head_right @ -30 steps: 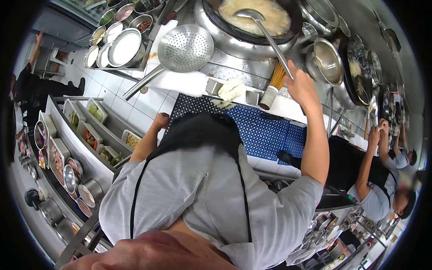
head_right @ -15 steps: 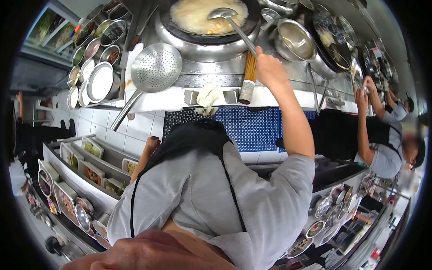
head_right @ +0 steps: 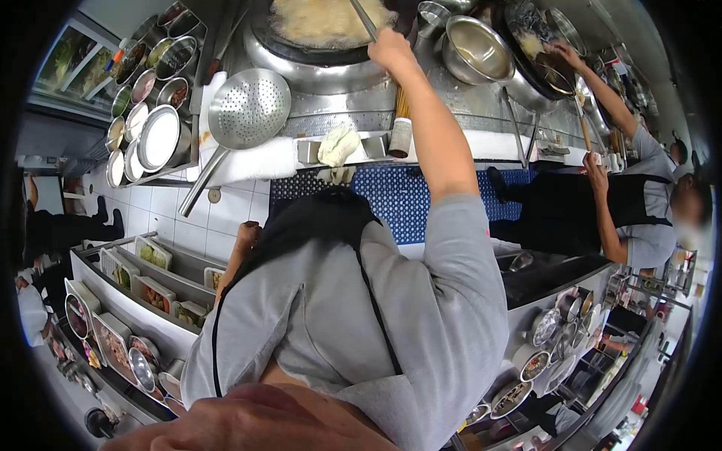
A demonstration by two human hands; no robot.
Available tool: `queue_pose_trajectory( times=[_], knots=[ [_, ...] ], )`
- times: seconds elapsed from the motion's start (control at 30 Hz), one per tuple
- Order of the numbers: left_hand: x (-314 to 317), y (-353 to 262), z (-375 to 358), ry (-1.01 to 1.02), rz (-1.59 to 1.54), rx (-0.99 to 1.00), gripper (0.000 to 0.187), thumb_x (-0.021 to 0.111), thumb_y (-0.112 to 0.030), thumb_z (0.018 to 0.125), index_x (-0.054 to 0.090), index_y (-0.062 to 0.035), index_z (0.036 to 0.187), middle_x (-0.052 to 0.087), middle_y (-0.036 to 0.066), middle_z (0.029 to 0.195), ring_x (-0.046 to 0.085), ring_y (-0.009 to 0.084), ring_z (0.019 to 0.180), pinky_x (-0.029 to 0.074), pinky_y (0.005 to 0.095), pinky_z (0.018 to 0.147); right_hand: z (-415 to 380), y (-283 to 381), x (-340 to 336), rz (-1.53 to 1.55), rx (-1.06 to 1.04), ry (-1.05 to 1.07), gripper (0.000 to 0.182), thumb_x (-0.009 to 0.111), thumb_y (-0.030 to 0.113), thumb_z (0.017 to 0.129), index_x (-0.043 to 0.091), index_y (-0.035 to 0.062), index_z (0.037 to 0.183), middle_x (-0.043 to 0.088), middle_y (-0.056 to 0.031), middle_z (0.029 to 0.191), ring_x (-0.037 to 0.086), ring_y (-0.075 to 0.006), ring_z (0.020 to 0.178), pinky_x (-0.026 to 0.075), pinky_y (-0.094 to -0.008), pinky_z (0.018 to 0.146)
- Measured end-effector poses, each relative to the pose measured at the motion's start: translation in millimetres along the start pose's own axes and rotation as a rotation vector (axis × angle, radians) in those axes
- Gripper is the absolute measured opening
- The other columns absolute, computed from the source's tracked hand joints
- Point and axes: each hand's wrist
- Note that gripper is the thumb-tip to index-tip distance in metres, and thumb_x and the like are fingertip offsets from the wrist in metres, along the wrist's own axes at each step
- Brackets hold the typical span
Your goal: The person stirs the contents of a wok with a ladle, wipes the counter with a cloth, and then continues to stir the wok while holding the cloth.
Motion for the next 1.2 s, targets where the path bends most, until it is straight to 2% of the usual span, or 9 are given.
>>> queue_pose_trajectory(
  times=[0.27, 0.33, 0.4, 0.53, 0.6, 0.77, 0.97, 1.07, 1.2],
  knots=[
    [-8.9, 10.2, -24.7, -0.043, 0.135, 0.061, 0.012, 0.059, -0.007, 0.08, 0.069, -0.001, 0.082, 0.061, 0.009, 0.063, 0.059, 0.0181, 0.048, 0.048, 0.0321, 0.04, -18.9, 12.9, -19.4, 0.021, -0.017, 0.082, 0.033, 0.059, 0.025, 0.093, 0.062, 0.0103, 0.123, 0.064, -0.0127, 0.062, 0.065, -0.0244, 0.052, 0.054, -0.0386, 0.053],
    [-23.3, 72.6, 30.5, 0.008, 0.995, 0.872, 0.012, 0.062, -0.013, 0.078, 0.067, -0.0056, 0.069, 0.065, 0.009, 0.064, 0.064, 0.0199, 0.053, 0.054, 0.0349, 0.049, -27.0, 13.9, -19.5, -0.058, -0.03, 0.15, 0.034, 0.059, 0.026, 0.093, 0.062, 0.0113, 0.124, 0.065, -0.0129, 0.062, 0.067, -0.0251, 0.053, 0.056, -0.0393, 0.056],
    [-12.9, 42.2, 19.0, 0.049, 0.476, 0.274, 0.017, 0.063, -0.018, 0.076, 0.064, -0.0091, 0.062, 0.066, 0.009, 0.062, 0.065, 0.0218, 0.056, 0.055, 0.0361, 0.058, -41.6, 12.0, -20.2, -0.136, -0.059, 0.083, 0.043, 0.06, 0.026, 0.093, 0.058, 0.0132, 0.134, 0.071, -0.0211, 0.088, 0.071, -0.0341, 0.081, 0.056, -0.0437, 0.077],
    [-1.1, -73.4, -38.1, 0.153, 0.054, 0.174, 0.018, 0.06, -0.011, 0.083, 0.065, 0.0024, 0.072, 0.059, 0.006, 0.055, 0.057, 0.0139, 0.048, 0.047, 0.0295, 0.047, -72.5, 4.5, -45.4, -0.063, -0.121, -0.008, 0.036, 0.065, 0.025, 0.086, 0.062, 0.0001, 0.111, 0.067, -0.0277, 0.095, 0.067, -0.0418, 0.082, 0.052, -0.0486, 0.073],
    [7.2, -140.5, -65.6, 0.19, 0.257, 0.449, 0.023, 0.063, -0.021, 0.088, 0.066, -0.0001, 0.078, 0.06, 0.008, 0.057, 0.056, 0.0151, 0.049, 0.044, 0.0326, 0.049, -90.5, 2.9, -53.2, -0.109, -0.051, 0.036, 0.05, 0.061, 0.026, 0.092, 0.053, 0.015, 0.141, 0.066, -0.0263, 0.114, 0.062, -0.043, 0.109, 0.049, -0.0469, 0.094],
    [72.1, -292.0, -128.1, -0.285, 0.487, 1.268, 0.033, 0.07, -0.02, 0.082, 0.067, -0.0003, 0.108, 0.066, 0.023, 0.103, 0.063, 0.0391, 0.094, 0.051, 0.0427, 0.08, -121.8, -17.4, -69.3, -0.159, -0.154, -0.044, 0.052, 0.062, 0.025, 0.092, 0.053, 0.0141, 0.142, 0.068, -0.026, 0.1, 0.067, -0.0396, 0.097, 0.05, -0.0455, 0.087],
    [153.3, -348.3, -128.2, -0.227, 1.21, 1.193, 0.071, 0.068, -0.037, 0.08, 0.053, 0.0086, 0.132, 0.065, 0.018, 0.113, 0.059, 0.0326, 0.106, 0.047, 0.0454, 0.086, -170.3, -31.3, -126.2, -0.034, -0.133, 0.055, 0.051, 0.063, 0.02, 0.091, 0.054, 0.0137, 0.141, 0.054, -0.0156, 0.064, 0.057, -0.0231, 0.06, 0.048, -0.0397, 0.066],
    [176.7, -345.9, -101.5, -0.228, 1.304, 1.133, 0.076, 0.073, -0.032, 0.075, 0.049, 0.0086, 0.135, 0.064, 0.022, 0.113, 0.062, 0.0359, 0.103, 0.05, 0.0451, 0.086, -186.7, -26.8, -151.3, -0.088, -0.06, 0.16, 0.051, 0.064, 0.02, 0.09, 0.054, 0.0115, 0.14, 0.061, -0.023, 0.092, 0.059, -0.0368, 0.088, 0.047, -0.0439, 0.082],
    [161.5, -354.2, -104.6, -0.098, 0.685, 1.126, 0.062, 0.071, -0.02, 0.078, 0.052, 0.0053, 0.132, 0.067, 0.021, 0.108, 0.066, 0.0314, 0.103, 0.055, 0.0454, 0.086, -177.4, -60.7, -135.8, -0.235, -0.222, 0.104, 0.053, 0.065, 0.017, 0.089, 0.053, 0.0104, 0.141, 0.067, -0.026, 0.088, 0.065, -0.0406, 0.084, 0.049, -0.0468, 0.081]
  ],
)
Point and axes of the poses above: each hand's wrist, its own z-axis towards the middle knuckle, its own x-axis out of the palm, y = z × x
